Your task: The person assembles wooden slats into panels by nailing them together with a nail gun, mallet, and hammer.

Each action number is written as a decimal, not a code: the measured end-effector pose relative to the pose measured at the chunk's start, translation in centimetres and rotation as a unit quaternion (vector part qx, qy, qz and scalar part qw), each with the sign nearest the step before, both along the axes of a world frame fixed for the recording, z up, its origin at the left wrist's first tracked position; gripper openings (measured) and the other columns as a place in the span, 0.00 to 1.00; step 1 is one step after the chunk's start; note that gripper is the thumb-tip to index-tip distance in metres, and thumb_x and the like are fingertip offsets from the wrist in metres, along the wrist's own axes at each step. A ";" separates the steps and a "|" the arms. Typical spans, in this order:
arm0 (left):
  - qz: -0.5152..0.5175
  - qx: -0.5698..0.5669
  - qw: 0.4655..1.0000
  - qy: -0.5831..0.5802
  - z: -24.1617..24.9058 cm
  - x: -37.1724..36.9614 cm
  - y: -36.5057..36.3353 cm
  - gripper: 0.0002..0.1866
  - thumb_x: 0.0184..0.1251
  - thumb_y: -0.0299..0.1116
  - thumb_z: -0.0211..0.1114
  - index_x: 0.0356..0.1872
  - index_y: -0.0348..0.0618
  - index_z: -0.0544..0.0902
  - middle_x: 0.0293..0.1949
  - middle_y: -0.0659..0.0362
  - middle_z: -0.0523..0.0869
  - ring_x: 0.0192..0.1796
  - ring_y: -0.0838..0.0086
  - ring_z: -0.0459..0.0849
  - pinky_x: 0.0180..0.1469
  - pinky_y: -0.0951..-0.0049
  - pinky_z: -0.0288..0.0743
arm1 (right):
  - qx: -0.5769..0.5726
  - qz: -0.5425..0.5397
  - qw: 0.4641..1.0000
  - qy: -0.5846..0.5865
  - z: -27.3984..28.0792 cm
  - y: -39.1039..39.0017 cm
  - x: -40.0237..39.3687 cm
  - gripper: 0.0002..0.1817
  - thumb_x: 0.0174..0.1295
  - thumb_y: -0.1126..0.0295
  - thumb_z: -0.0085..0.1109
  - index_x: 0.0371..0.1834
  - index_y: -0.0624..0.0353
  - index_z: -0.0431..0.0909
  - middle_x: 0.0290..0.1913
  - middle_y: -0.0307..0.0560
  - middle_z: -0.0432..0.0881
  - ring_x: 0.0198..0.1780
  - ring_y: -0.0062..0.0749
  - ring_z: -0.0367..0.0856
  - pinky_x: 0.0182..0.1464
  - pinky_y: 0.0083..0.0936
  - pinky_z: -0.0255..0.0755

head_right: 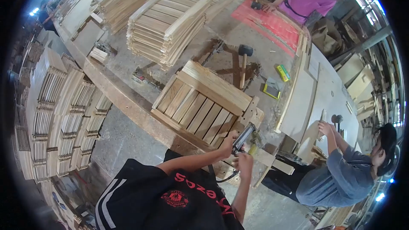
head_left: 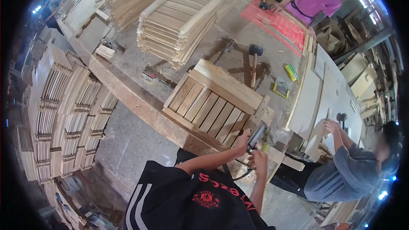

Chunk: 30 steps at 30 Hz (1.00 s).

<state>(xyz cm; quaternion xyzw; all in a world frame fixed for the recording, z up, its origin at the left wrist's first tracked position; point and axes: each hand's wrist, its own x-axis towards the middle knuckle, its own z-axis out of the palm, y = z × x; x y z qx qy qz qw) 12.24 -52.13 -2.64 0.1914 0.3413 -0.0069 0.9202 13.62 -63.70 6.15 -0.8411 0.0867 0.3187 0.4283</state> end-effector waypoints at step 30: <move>-0.112 -0.057 0.991 0.053 0.2 -1.5 6.0 0.14 0.66 0.35 0.68 0.43 0.32 0.81 0.34 0.53 0.87 0.31 0.71 0.86 0.35 0.71 0.82 | 0.343 -0.408 0.825 0.189 -6.7 -0.9 3.1 0.28 0.66 0.50 0.55 0.59 0.64 0.73 0.46 0.55 0.80 0.40 0.38 0.80 0.42 0.33 0.74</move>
